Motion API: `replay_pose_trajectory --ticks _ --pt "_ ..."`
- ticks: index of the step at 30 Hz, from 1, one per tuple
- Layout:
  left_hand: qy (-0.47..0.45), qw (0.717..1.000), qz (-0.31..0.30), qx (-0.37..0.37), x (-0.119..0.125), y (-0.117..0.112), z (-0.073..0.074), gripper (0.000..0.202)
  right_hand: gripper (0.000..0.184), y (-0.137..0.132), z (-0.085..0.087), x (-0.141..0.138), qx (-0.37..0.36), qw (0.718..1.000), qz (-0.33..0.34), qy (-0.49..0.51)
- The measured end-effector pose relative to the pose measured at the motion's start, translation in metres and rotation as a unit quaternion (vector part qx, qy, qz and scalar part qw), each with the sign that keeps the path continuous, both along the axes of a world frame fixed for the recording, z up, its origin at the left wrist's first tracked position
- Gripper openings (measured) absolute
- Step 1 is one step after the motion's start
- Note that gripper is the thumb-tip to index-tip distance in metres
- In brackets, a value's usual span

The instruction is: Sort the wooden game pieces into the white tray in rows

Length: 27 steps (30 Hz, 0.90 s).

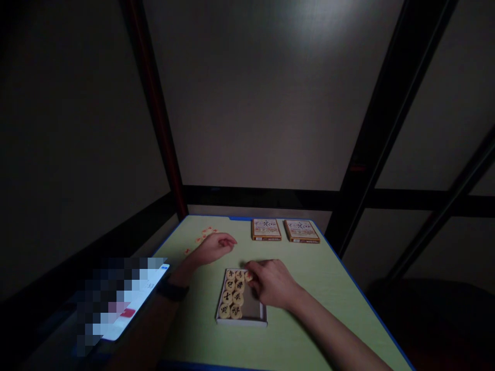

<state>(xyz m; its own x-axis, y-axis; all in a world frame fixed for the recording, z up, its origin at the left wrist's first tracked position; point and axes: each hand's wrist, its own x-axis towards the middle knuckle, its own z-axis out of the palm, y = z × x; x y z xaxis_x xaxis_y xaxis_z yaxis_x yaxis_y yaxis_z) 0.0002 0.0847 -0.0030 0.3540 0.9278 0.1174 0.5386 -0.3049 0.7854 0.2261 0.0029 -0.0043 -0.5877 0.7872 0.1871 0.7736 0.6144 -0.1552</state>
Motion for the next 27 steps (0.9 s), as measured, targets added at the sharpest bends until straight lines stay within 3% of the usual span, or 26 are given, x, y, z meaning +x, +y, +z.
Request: replay_pose_trajectory --ticks 2,4,7,10,14,20,27 --pt "0.065 0.986 0.143 0.053 -0.015 0.004 0.008 0.026 0.028 -0.001 0.002 0.001 -0.004 1.0 0.003 0.018" --pt "0.19 0.941 0.254 0.114 -0.032 0.004 0.013 0.026 0.028 0.0 0.004 0.002 -0.003 0.999 0.002 0.037" --pt "0.337 0.88 0.321 0.094 -0.053 0.002 0.011 0.031 0.03 0.002 0.002 0.002 0.007 0.999 -0.017 0.051" --pt "0.354 0.881 0.313 0.029 -0.063 0.002 0.002 0.032 0.031 0.005 0.0 0.002 0.023 0.998 -0.044 0.035" --pt "0.335 0.9 0.276 0.024 -0.063 0.006 -0.005 0.033 0.029 0.008 -0.002 0.003 0.021 0.998 -0.06 0.006" --pt "0.307 0.925 0.224 0.028 -0.06 0.007 -0.001 0.035 0.024 0.008 0.001 0.003 0.017 0.998 -0.062 -0.012" --pt "0.3 0.922 0.244 0.016 -0.069 0.011 -0.001 0.033 0.022 0.01 -0.002 0.003 0.03 0.998 -0.059 -0.015"
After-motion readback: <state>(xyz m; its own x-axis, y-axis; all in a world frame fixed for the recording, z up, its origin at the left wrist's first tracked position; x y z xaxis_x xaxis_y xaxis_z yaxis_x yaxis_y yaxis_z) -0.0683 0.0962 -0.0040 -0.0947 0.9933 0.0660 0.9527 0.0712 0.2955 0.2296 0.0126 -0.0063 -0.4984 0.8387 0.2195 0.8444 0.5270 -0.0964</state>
